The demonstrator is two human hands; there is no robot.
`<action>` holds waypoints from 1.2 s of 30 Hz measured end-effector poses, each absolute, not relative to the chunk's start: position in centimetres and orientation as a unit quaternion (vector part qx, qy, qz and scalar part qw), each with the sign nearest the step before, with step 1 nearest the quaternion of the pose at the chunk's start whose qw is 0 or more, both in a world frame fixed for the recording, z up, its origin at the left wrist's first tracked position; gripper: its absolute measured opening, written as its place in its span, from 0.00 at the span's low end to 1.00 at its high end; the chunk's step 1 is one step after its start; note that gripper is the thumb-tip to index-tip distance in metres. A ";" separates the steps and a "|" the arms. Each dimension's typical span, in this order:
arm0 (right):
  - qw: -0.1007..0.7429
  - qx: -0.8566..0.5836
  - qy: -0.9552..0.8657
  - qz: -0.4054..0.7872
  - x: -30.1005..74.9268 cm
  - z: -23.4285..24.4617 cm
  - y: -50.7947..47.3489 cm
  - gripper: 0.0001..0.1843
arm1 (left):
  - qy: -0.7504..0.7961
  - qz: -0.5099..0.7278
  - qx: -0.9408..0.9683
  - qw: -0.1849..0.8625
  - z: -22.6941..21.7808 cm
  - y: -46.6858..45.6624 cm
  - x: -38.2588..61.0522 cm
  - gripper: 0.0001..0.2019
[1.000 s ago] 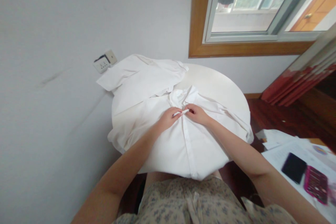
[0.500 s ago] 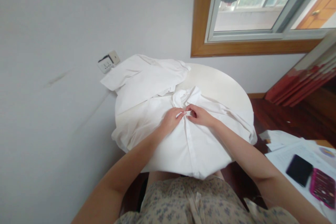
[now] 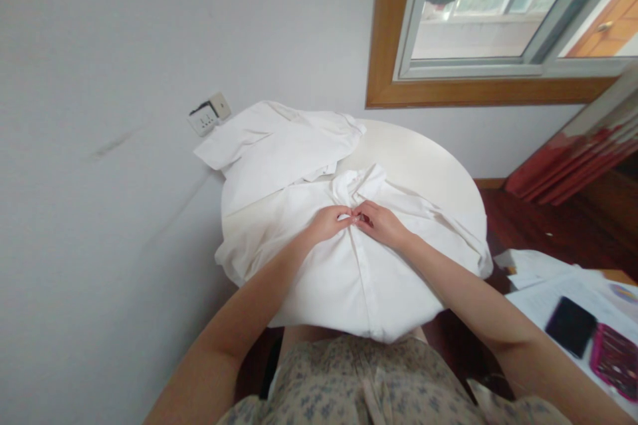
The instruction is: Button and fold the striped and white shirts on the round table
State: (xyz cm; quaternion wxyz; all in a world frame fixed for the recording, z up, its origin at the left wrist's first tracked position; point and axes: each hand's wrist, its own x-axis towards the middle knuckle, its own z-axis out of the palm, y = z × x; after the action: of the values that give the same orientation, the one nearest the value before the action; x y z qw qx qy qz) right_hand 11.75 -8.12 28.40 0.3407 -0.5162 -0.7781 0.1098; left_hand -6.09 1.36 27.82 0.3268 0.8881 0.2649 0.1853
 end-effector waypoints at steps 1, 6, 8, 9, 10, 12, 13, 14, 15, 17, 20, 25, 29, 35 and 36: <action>0.347 -0.518 -0.774 0.110 11.7 28.3 -8.1 0.08 | 0.263 0.182 0.888 0.330 27.8 1.5 -6.1 0.15; 0.358 -0.509 -0.773 0.122 11.6 28.0 -7.9 0.06 | 0.266 0.170 0.901 0.299 27.8 1.2 -6.0 0.15; 0.367 -0.506 -0.770 0.127 11.7 27.9 -7.7 0.07 | 0.257 0.187 0.903 0.290 27.9 1.0 -5.9 0.14; 0.374 -0.505 -0.767 0.130 11.8 27.8 -7.6 0.07 | 0.251 0.198 0.902 0.289 28.0 0.9 -5.9 0.13; 0.381 -0.505 -0.763 0.133 11.8 27.7 -7.5 0.08 | 0.246 0.210 0.901 0.290 28.0 0.8 -5.9 0.12; 0.392 -0.504 -0.757 0.137 12.0 27.6 -7.3 0.10 | 0.238 0.227 0.896 0.299 28.1 0.8 -5.9 0.12; 0.395 -0.501 -0.758 0.138 12.1 27.6 -7.2 0.10 | 0.234 0.232 0.893 0.307 28.1 0.8 -5.9 0.12; 0.398 -0.494 -0.760 0.138 12.1 27.7 -7.2 0.11 | 0.231 0.235 0.890 0.315 28.1 0.8 -5.9 0.12; 0.401 -0.487 -0.763 0.139 12.2 27.8 -7.2 0.11 | 0.229 0.236 0.887 0.324 28.1 0.8 -5.9 0.12; 0.410 -0.474 -0.767 0.139 12.1 28.1 -7.3 0.12 | 0.228 0.237 0.882 0.337 28.3 0.8 -6.0 0.13; 0.423 -0.466 -0.765 0.137 11.9 28.5 -7.5 0.13 | 0.237 0.237 0.878 0.343 28.4 0.7 -6.0 0.13; 0.436 -0.473 -0.752 0.145 11.9 28.8 -7.5 0.14 | 0.242 0.245 0.873 0.346 28.2 0.5 -5.8 0.14; 0.441 -0.473 -0.749 0.148 12.1 29.0 -7.5 0.14 | 0.235 0.261 0.881 0.317 28.3 0.2 -5.7 0.13; 0.367 -0.434 -0.818 0.086 12.6 29.1 -7.6 0.12 | 0.248 0.266 0.882 0.301 28.2 -0.4 -5.6 0.12; 0.353 -0.431 -0.827 0.073 12.6 29.1 -7.6 0.12 | 0.249 0.260 0.881 0.307 28.1 -0.3 -5.6 0.12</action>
State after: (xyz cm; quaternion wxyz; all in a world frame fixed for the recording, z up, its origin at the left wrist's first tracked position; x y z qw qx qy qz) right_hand 12.62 -7.61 29.10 0.3528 -0.4315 -0.8270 0.0732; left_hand -5.61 -0.32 28.11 0.3066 0.8811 0.2486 0.2603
